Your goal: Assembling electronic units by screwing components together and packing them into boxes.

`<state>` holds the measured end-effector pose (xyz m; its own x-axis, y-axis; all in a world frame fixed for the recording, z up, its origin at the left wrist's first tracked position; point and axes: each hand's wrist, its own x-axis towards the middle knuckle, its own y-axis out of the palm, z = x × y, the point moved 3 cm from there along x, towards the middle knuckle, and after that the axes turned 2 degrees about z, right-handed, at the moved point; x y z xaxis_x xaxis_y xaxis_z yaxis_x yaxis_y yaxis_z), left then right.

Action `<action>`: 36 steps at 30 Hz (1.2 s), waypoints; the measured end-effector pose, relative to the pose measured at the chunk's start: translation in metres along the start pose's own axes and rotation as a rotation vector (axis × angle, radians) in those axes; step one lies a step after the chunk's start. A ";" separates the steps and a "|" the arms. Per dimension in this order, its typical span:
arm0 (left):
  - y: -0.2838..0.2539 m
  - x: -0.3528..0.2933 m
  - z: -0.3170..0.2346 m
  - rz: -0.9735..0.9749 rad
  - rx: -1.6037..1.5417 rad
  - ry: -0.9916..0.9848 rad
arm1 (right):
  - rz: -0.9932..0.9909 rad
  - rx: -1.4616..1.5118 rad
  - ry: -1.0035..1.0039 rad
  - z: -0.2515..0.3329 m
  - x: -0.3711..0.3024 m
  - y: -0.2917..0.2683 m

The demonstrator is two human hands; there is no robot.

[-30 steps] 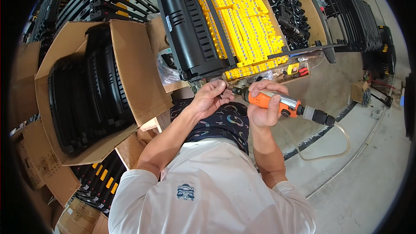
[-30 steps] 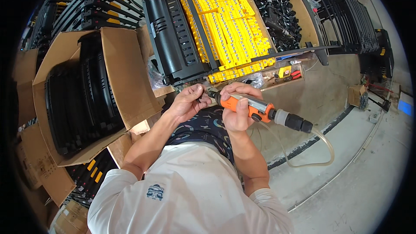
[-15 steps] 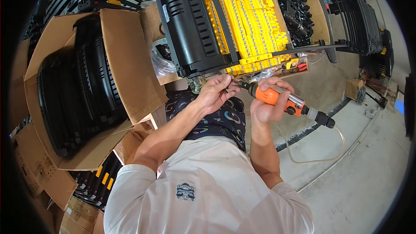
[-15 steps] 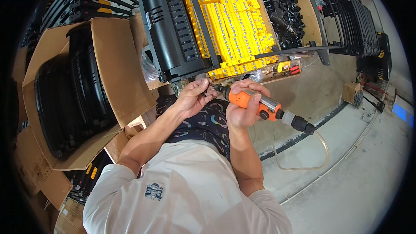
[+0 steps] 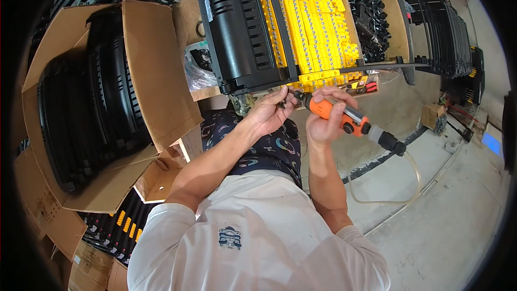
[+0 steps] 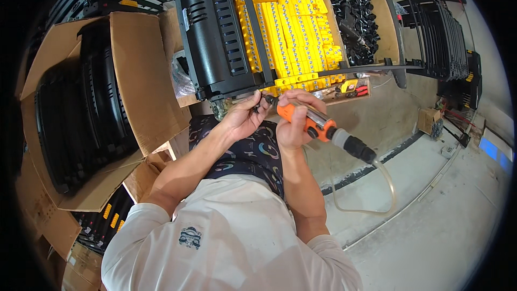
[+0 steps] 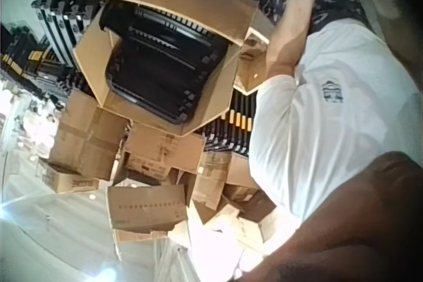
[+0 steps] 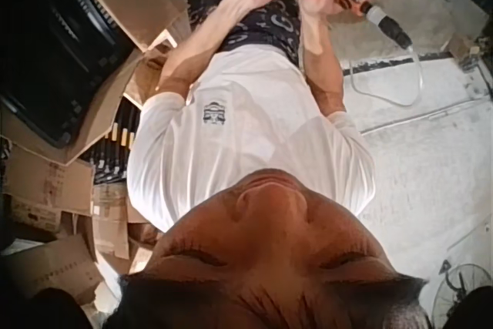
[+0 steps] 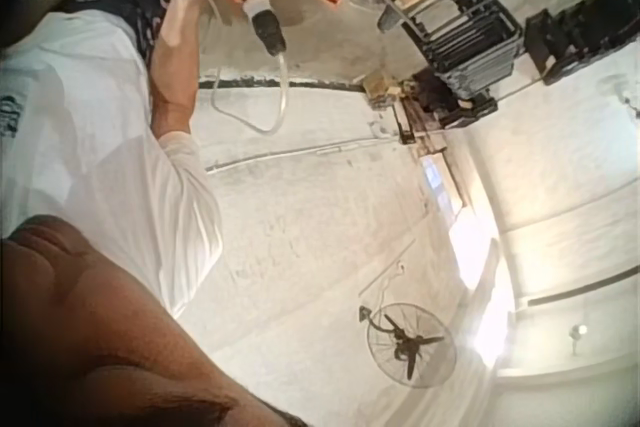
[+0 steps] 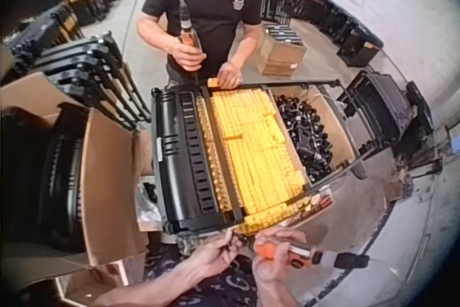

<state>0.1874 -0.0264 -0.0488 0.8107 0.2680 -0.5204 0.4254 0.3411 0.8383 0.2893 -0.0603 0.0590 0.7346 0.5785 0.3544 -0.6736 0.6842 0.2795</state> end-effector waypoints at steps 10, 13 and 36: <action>0.005 0.005 -0.003 0.015 -0.167 0.035 | 0.147 -0.078 -0.070 -0.020 -0.001 0.014; 0.002 0.007 -0.002 -0.017 -0.173 0.031 | 0.175 -0.081 -0.056 -0.022 -0.001 0.014; -0.049 -0.070 -0.014 -0.138 0.560 0.111 | 0.425 -0.069 0.122 -0.038 0.011 0.026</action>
<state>0.1037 -0.0489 -0.0555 0.6988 0.3579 -0.6193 0.6960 -0.1403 0.7042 0.2827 -0.0191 0.0362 0.4008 0.8601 0.3156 -0.9138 0.4000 0.0703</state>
